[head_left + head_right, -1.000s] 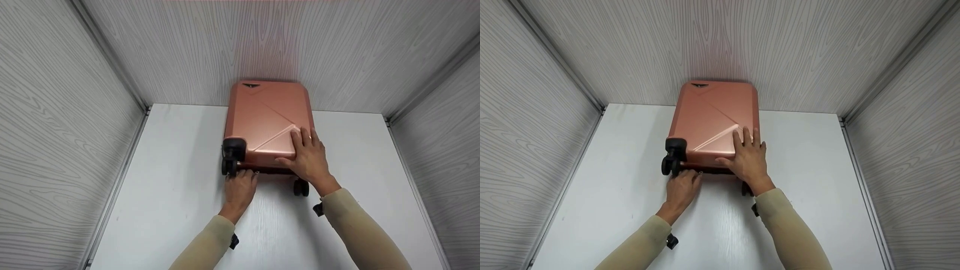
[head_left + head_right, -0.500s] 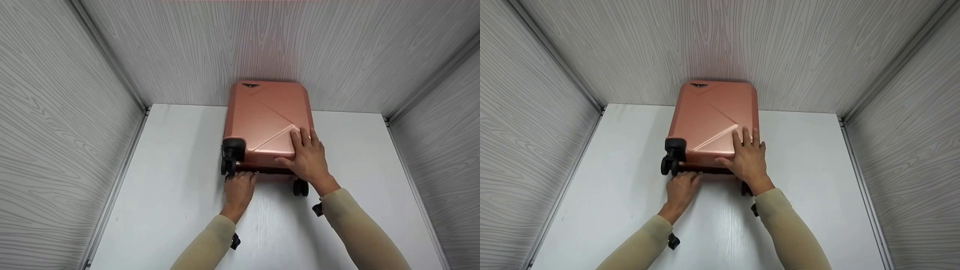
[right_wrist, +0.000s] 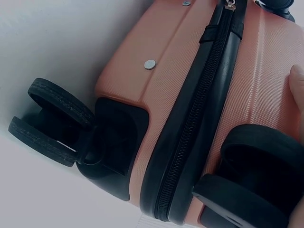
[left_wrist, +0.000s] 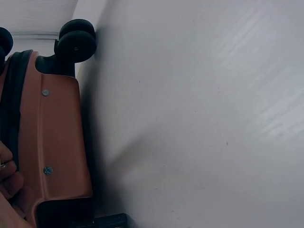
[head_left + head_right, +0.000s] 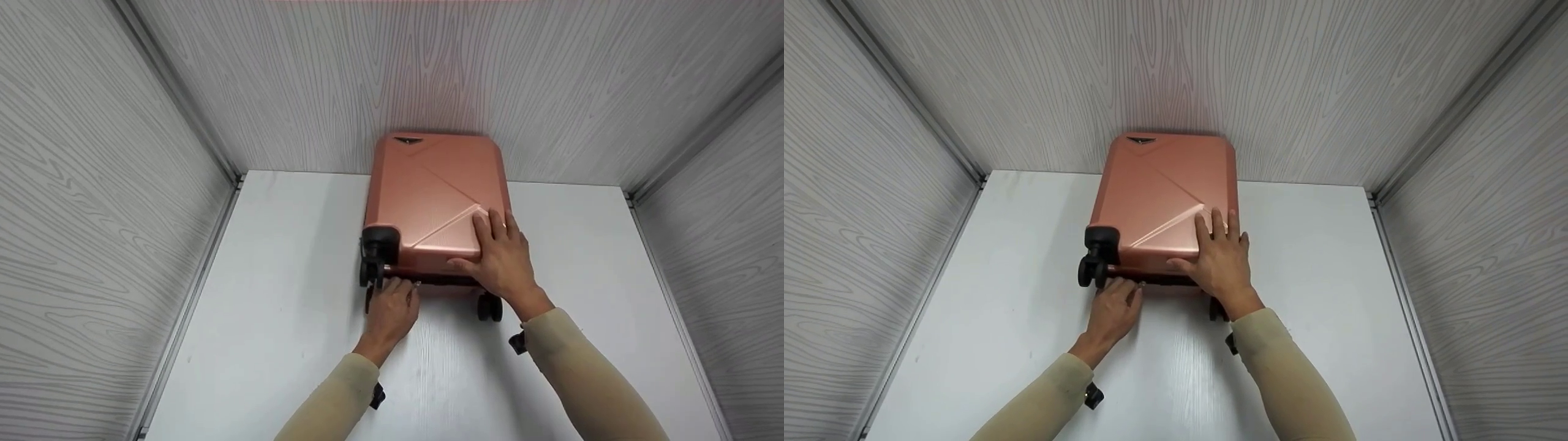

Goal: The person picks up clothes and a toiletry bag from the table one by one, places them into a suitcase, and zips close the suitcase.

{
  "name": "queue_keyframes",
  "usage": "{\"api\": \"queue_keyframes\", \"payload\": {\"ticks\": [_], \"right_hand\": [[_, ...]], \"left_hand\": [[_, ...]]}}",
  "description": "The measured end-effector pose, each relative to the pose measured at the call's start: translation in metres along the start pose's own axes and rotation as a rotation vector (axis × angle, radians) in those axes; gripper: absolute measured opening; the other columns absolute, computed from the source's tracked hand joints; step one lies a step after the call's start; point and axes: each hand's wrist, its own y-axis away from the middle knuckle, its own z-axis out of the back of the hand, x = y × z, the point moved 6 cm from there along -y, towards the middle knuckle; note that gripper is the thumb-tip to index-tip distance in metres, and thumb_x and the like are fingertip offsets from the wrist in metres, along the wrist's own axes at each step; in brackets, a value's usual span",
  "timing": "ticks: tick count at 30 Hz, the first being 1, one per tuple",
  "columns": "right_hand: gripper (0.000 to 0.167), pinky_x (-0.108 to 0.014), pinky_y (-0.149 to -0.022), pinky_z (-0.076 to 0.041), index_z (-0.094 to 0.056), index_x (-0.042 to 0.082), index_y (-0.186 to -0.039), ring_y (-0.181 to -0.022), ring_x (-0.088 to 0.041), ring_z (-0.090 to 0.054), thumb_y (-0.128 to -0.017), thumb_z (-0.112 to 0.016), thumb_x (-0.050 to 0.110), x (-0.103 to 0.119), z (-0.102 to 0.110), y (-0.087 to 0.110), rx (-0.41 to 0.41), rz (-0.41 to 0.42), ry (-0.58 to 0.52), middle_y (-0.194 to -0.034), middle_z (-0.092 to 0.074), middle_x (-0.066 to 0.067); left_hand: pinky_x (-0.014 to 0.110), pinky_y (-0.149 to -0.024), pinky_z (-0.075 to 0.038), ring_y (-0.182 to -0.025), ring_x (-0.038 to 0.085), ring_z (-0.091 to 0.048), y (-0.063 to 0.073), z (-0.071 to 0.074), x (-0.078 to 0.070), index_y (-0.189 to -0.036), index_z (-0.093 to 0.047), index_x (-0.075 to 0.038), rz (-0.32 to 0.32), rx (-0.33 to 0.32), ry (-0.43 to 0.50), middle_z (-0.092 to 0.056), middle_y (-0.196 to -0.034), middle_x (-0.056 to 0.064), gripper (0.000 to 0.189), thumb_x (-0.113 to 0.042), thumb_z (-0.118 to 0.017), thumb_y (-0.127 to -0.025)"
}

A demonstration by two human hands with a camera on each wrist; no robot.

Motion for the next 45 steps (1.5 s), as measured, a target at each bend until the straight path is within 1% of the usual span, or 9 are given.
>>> {"api": "queue_keyframes", "payload": {"ticks": [7,16,19,22,26,28,33,40,45], "right_hand": [[0.111,-0.069,-0.115,-0.038,-0.041,0.012,-0.160,-0.153,-0.053,-0.028,-0.079,-0.073,0.080,0.001,-0.001,-0.001,-0.003,-0.005,-0.008,-0.163,-0.038,-0.021],[0.109,-0.070,-0.112,-0.040,-0.040,0.011,-0.161,-0.154,-0.052,-0.027,-0.082,-0.070,0.081,0.001,-0.001,-0.001,0.014,-0.004,0.000,-0.164,-0.037,-0.020],[0.109,-0.070,-0.113,-0.039,-0.040,0.011,-0.161,-0.154,-0.051,-0.027,-0.082,-0.071,0.080,0.001,-0.001,-0.001,0.010,-0.007,-0.005,-0.164,-0.036,-0.020],[0.110,-0.070,-0.112,-0.040,-0.041,0.011,-0.160,-0.153,-0.052,-0.028,-0.081,-0.072,0.080,0.001,-0.001,-0.003,-0.005,0.005,-0.009,-0.163,-0.037,-0.021],[0.110,-0.069,-0.111,-0.041,-0.042,0.010,-0.158,-0.152,-0.053,-0.030,-0.080,-0.073,0.080,0.003,-0.001,-0.003,-0.021,0.017,-0.010,-0.161,-0.039,-0.021],[0.110,-0.069,-0.112,-0.040,-0.042,0.010,-0.159,-0.151,-0.054,-0.031,-0.080,-0.073,0.080,0.004,-0.002,-0.003,-0.019,0.013,-0.011,-0.161,-0.040,-0.021],[0.110,-0.069,-0.114,-0.039,-0.041,0.012,-0.160,-0.153,-0.053,-0.029,-0.081,-0.071,0.081,0.003,-0.001,-0.003,-0.002,-0.001,-0.016,-0.162,-0.038,-0.020],[0.109,-0.069,-0.111,-0.040,-0.041,0.010,-0.159,-0.152,-0.052,-0.030,-0.081,-0.072,0.080,0.003,-0.001,-0.004,-0.007,0.010,-0.016,-0.160,-0.039,-0.020],[0.109,-0.071,-0.111,-0.040,-0.041,0.011,-0.160,-0.153,-0.053,-0.028,-0.081,-0.073,0.079,0.004,-0.001,-0.003,0.005,0.003,-0.014,-0.162,-0.038,-0.020]], "left_hand": [[0.038,-0.061,-0.056,-0.071,0.022,-0.062,-0.001,0.003,0.006,-0.080,-0.064,-0.009,-0.027,0.016,-0.004,-0.059,-0.078,0.004,0.012,-0.013,-0.069,-0.091],[0.037,-0.051,-0.054,-0.058,0.020,-0.056,0.006,0.008,0.021,-0.083,-0.063,-0.008,-0.073,-0.084,-0.010,-0.057,-0.078,0.007,0.010,-0.008,-0.070,-0.091],[0.042,-0.062,-0.055,-0.067,0.023,-0.059,0.007,0.010,0.024,-0.083,-0.065,-0.009,-0.060,-0.099,-0.048,-0.059,-0.079,0.007,0.013,-0.013,-0.073,-0.093],[0.053,-0.084,-0.053,-0.084,0.030,-0.063,0.006,0.014,0.028,-0.084,-0.071,-0.011,-0.017,-0.128,-0.074,-0.063,-0.088,0.011,0.012,-0.019,-0.078,-0.090],[0.059,-0.098,-0.048,-0.105,0.038,-0.064,0.006,0.021,0.029,-0.085,-0.075,-0.011,0.027,-0.144,-0.026,-0.066,-0.107,0.019,0.010,-0.019,-0.080,-0.087],[0.055,-0.094,-0.051,-0.106,0.040,-0.065,0.007,0.022,0.028,-0.083,-0.073,-0.009,0.030,-0.131,0.008,-0.066,-0.110,0.020,0.011,-0.017,-0.080,-0.088],[0.048,-0.079,-0.055,-0.088,0.034,-0.063,0.006,0.023,0.030,-0.077,-0.064,-0.004,0.029,-0.094,0.071,-0.062,-0.095,0.017,0.018,-0.009,-0.075,-0.091],[0.045,-0.061,-0.050,-0.066,0.029,-0.055,0.009,0.028,0.041,-0.075,-0.055,-0.005,0.011,-0.133,0.047,-0.053,-0.071,0.011,0.021,-0.002,-0.071,-0.089],[0.046,-0.056,-0.052,-0.064,0.029,-0.058,0.013,0.031,0.052,-0.075,-0.055,-0.006,0.036,-0.158,0.048,-0.052,-0.071,0.010,0.020,-0.002,-0.068,-0.089]]}}
